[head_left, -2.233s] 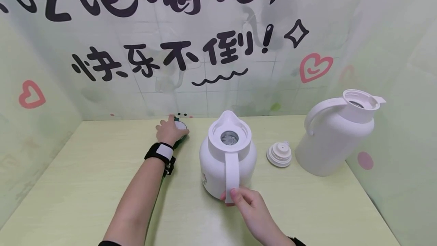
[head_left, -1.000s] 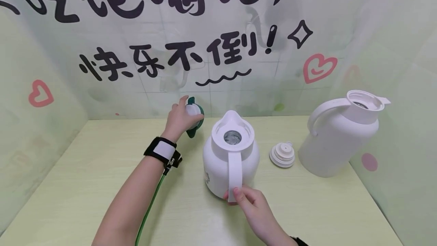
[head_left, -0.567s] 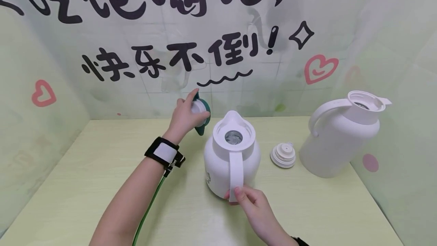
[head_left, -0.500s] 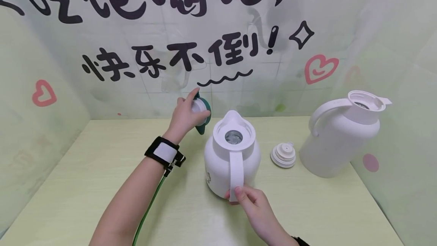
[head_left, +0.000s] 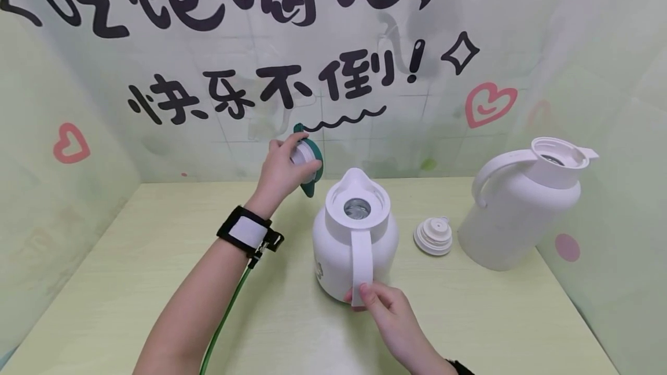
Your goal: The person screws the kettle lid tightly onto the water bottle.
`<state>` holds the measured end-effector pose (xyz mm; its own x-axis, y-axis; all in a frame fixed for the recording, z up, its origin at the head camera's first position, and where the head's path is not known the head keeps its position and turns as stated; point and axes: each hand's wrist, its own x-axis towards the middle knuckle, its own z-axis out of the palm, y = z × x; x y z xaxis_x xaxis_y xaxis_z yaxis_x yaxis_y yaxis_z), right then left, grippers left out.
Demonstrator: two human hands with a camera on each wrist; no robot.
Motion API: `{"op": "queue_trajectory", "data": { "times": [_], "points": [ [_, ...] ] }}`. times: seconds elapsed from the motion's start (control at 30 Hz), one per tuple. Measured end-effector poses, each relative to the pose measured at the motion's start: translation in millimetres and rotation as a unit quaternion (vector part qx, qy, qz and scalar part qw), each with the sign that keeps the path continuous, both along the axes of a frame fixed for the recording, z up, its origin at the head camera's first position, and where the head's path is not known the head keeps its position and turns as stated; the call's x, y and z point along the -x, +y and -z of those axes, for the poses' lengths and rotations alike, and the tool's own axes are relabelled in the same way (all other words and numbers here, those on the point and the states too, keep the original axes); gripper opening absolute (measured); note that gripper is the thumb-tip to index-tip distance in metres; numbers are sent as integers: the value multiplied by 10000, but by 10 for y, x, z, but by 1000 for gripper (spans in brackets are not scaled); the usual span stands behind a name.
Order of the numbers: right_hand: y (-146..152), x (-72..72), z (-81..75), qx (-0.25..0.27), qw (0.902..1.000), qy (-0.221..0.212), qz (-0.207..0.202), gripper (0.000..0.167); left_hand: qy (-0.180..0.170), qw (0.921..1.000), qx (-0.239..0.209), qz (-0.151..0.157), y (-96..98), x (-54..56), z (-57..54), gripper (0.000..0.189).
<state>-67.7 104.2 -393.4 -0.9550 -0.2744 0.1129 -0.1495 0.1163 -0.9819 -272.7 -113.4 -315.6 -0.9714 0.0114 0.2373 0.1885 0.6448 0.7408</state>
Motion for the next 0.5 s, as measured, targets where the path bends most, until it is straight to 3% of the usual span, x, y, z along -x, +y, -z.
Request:
{"op": "queue_trajectory", "data": {
  "times": [0.5],
  "points": [
    [5, 0, 6, 11, 10000, -55, 27, 30, 352, 9990, -261, 41, 64, -71, -122, 63]
  ]
}}
